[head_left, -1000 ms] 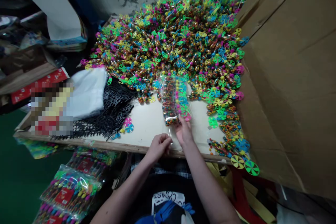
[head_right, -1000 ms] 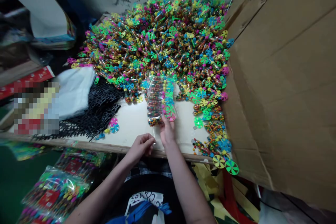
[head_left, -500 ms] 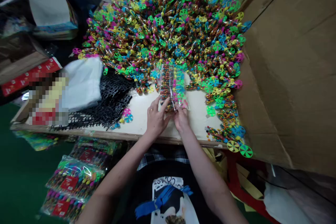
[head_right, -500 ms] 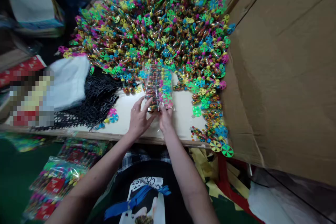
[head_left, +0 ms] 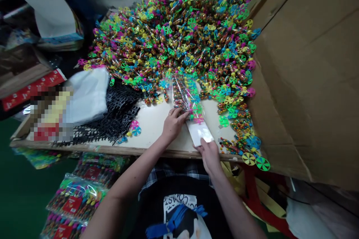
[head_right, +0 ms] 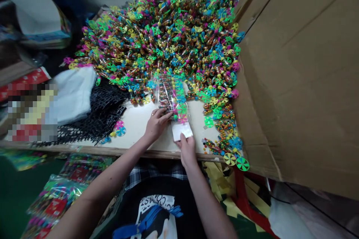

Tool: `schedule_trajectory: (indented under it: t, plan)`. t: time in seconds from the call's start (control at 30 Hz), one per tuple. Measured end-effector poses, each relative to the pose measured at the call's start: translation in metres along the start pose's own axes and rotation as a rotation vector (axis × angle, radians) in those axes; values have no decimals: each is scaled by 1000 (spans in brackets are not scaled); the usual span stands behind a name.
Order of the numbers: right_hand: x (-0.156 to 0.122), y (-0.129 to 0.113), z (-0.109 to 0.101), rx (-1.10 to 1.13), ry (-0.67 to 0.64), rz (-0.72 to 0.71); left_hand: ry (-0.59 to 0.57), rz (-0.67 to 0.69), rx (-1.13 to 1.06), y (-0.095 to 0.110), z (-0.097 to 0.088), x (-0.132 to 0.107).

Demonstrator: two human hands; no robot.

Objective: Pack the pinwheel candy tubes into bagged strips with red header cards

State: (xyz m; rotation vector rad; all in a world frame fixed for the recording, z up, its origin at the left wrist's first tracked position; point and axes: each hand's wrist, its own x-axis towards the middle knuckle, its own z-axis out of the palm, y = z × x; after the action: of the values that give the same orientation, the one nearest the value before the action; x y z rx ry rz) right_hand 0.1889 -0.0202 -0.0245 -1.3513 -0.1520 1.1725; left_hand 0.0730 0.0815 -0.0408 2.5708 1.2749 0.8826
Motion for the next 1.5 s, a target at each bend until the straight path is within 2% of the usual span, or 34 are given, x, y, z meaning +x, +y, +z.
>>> schedule_trajectory:
  t: [0.1,0.2,0.27,0.3,0.37,0.43,0.53,0.63,0.7,0.77,0.87,0.97,1.07,1.27,1.5]
  plan:
    - [-45,-11,-51,-120,166,23,-35,-5,36,0,2,0]
    - [-93,-28,-102,-199,445,-95,-46,0,50,1,5,-2]
    - [-113,-42,-119,-167,594,-229,-49,5,51,1,7,-3]
    - [-116,-49,-121,-142,640,-296,-53,3,52,2,8,-3]
    - [-106,-63,-112,-104,658,-411,-67,-7,50,3,7,-3]
    - [-78,-73,-94,-99,566,-465,-90,-17,30,5,4,-4]
    - [-26,-76,-66,-26,324,-393,-101,-17,-61,5,-7,-11]
    - [-1,-57,-52,-63,259,-353,-61,-110,-202,2,-24,-31]
    - [-5,-38,-48,-197,232,-411,-12,-312,-280,0,-37,-47]
    - [-18,-20,-45,-387,122,-474,-6,-568,-348,-3,-51,-61]
    - [-36,-5,-35,-696,-124,-570,-194,-884,-539,-3,-64,-71]
    - [-41,3,-18,-899,-297,-726,-387,-1061,-744,0,-69,-70]
    - [-34,11,0,-1024,-401,-814,-457,-1122,-814,5,-70,-64]
    - [-25,28,23,-1162,-543,-785,-491,-1212,-912,10,-74,-58]
    - [-32,31,23,-1238,-507,-870,-443,-1223,-925,10,-75,-62]
